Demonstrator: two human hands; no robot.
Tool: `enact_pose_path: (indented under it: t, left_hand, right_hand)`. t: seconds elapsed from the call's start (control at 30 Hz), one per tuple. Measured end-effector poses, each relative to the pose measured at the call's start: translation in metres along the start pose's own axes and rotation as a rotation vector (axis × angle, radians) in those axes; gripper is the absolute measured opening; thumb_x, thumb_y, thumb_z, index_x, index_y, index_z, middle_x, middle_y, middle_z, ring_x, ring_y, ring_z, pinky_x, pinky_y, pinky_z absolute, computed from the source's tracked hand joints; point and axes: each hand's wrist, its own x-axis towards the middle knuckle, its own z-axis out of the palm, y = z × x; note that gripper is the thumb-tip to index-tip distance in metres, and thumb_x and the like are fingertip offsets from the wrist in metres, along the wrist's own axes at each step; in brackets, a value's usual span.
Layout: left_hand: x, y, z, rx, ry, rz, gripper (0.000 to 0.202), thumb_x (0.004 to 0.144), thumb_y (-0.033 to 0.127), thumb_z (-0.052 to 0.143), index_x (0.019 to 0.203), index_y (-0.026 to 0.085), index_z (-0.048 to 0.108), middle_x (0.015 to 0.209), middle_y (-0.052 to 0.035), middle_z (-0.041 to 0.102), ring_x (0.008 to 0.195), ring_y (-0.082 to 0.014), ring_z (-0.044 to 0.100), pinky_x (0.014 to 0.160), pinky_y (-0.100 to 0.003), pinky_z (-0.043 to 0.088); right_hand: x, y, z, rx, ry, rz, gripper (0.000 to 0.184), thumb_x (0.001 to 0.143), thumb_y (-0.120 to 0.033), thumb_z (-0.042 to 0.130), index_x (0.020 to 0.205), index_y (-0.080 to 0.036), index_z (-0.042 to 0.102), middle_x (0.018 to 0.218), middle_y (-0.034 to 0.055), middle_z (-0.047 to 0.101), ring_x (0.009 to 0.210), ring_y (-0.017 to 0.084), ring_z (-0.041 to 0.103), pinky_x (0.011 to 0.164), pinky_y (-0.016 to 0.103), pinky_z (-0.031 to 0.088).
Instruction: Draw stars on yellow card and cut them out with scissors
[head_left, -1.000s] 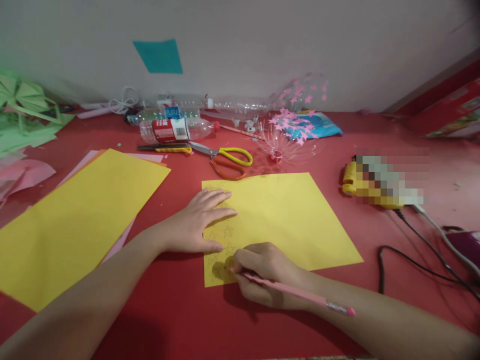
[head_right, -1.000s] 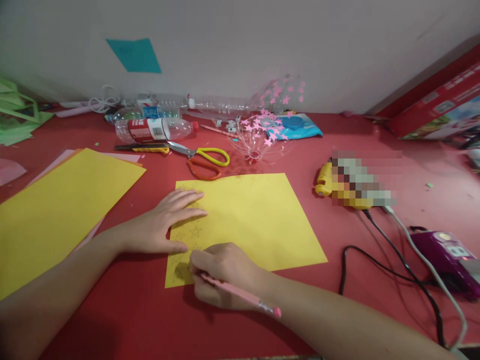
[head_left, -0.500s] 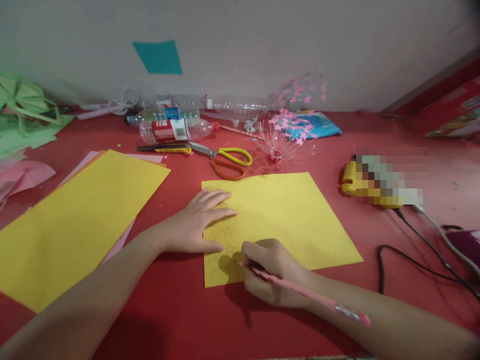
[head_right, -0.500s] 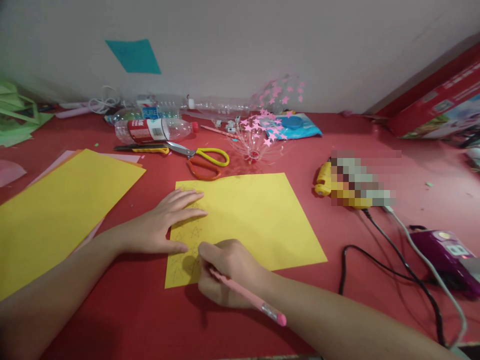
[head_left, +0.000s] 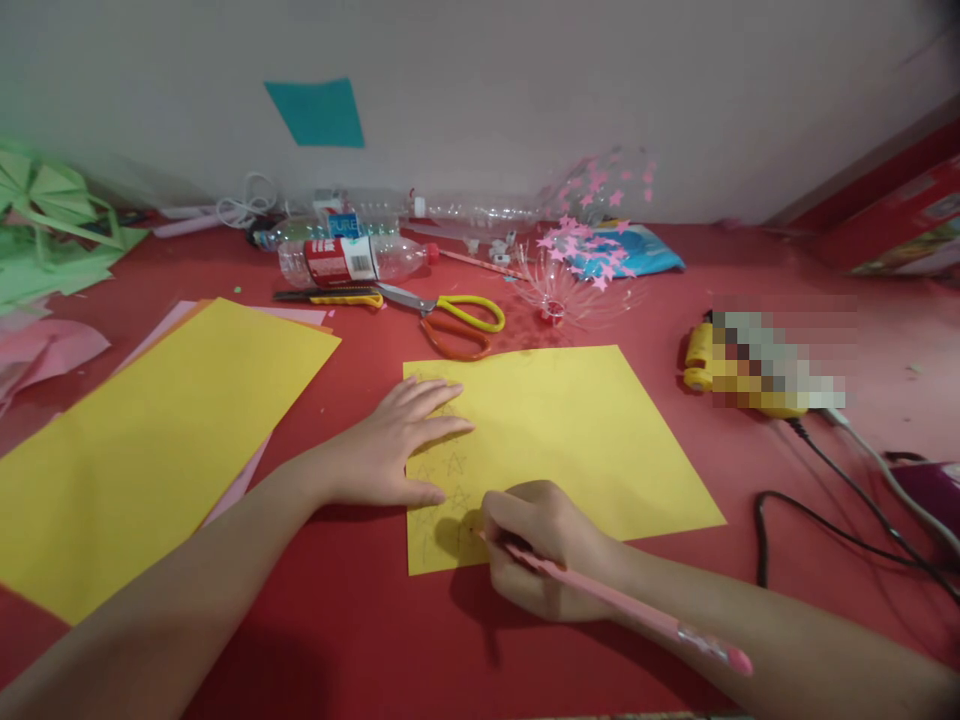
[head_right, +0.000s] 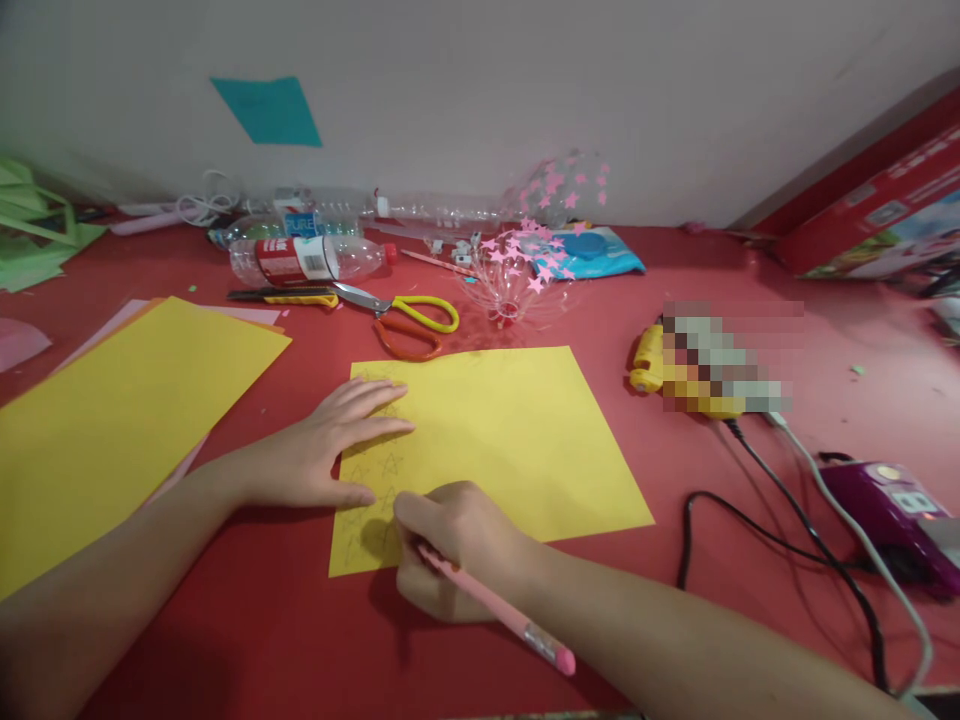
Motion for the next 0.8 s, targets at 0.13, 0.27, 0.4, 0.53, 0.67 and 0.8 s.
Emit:
enact_pose_path:
  t: [0.13,0.27,0.4,0.53,0.67,0.8]
  left_hand:
    - [-0.0002,0.0008,-0.0005,-0.009,-0.005,-0.009,0.07,0.072,0.045,0.07,0.136,0.027,0.047,0.156,-0.0084,0.018,0.142,-0.0359,0.009,0.112,-0.057,0.013]
    - [0.0,0.0002,0.0,-0.017,0.007,0.0,0.071,0.07,0.043,0.071,0.135,0.027,0.048,0.156,-0.0085,0.02,0.142,-0.0366,0.01,0.113,-0.057,0.013]
    - [0.0003,-0.0001,-0.0001,-0.014,0.014,0.004,0.071,0.07,0.043,0.072,0.135,0.027,0.048,0.156,-0.0084,0.02,0.142,-0.0363,0.011,0.113,-0.057,0.013]
    - [0.0007,0.001,-0.0008,-0.003,0.009,0.004,0.071,0.07,0.044,0.071,0.135,0.027,0.047,0.156,-0.0087,0.021,0.142,-0.0358,0.012,0.113,-0.056,0.013]
    - [0.0007,0.0007,-0.0005,0.005,-0.001,0.001,0.071,0.072,0.045,0.07,0.136,0.028,0.046,0.156,-0.0087,0.019,0.142,-0.0351,0.01,0.112,-0.057,0.013]
    - [0.0005,0.0,-0.0006,0.003,-0.003,0.002,0.07,0.072,0.046,0.069,0.136,0.027,0.046,0.156,-0.0094,0.02,0.142,-0.0355,0.011,0.112,-0.058,0.014]
  right_hand:
    - [0.0004,0.0004,0.001,-0.016,-0.053,-0.05,0.017,0.059,-0.01,0.041,0.067,-0.022,0.032,0.054,-0.0066,0.031,0.044,0.008,0.024,0.043,0.021,0.021]
    - [0.0002,0.0008,0.0017,-0.005,-0.106,-0.071,0.017,0.06,-0.01,0.041,0.066,-0.023,0.033,0.055,-0.0059,0.032,0.045,0.009,0.023,0.044,0.022,0.023]
    - [0.0001,0.0009,0.0018,-0.019,-0.145,-0.099,0.018,0.061,-0.008,0.042,0.066,-0.023,0.034,0.055,-0.0057,0.033,0.046,0.01,0.025,0.046,0.022,0.025]
    - [0.0005,0.0004,0.0017,-0.042,-0.17,-0.124,0.018,0.064,-0.008,0.042,0.066,-0.023,0.034,0.056,-0.0052,0.037,0.047,0.01,0.03,0.049,0.022,0.028]
    - [0.0012,0.0005,0.0018,-0.019,-0.177,-0.141,0.017,0.066,-0.007,0.042,0.066,-0.023,0.034,0.057,-0.0047,0.037,0.049,0.01,0.03,0.05,0.022,0.028]
    - [0.0004,0.002,0.0014,0.053,-0.148,-0.087,0.017,0.065,-0.006,0.042,0.069,-0.022,0.037,0.056,-0.0056,0.035,0.047,0.009,0.029,0.047,0.021,0.027]
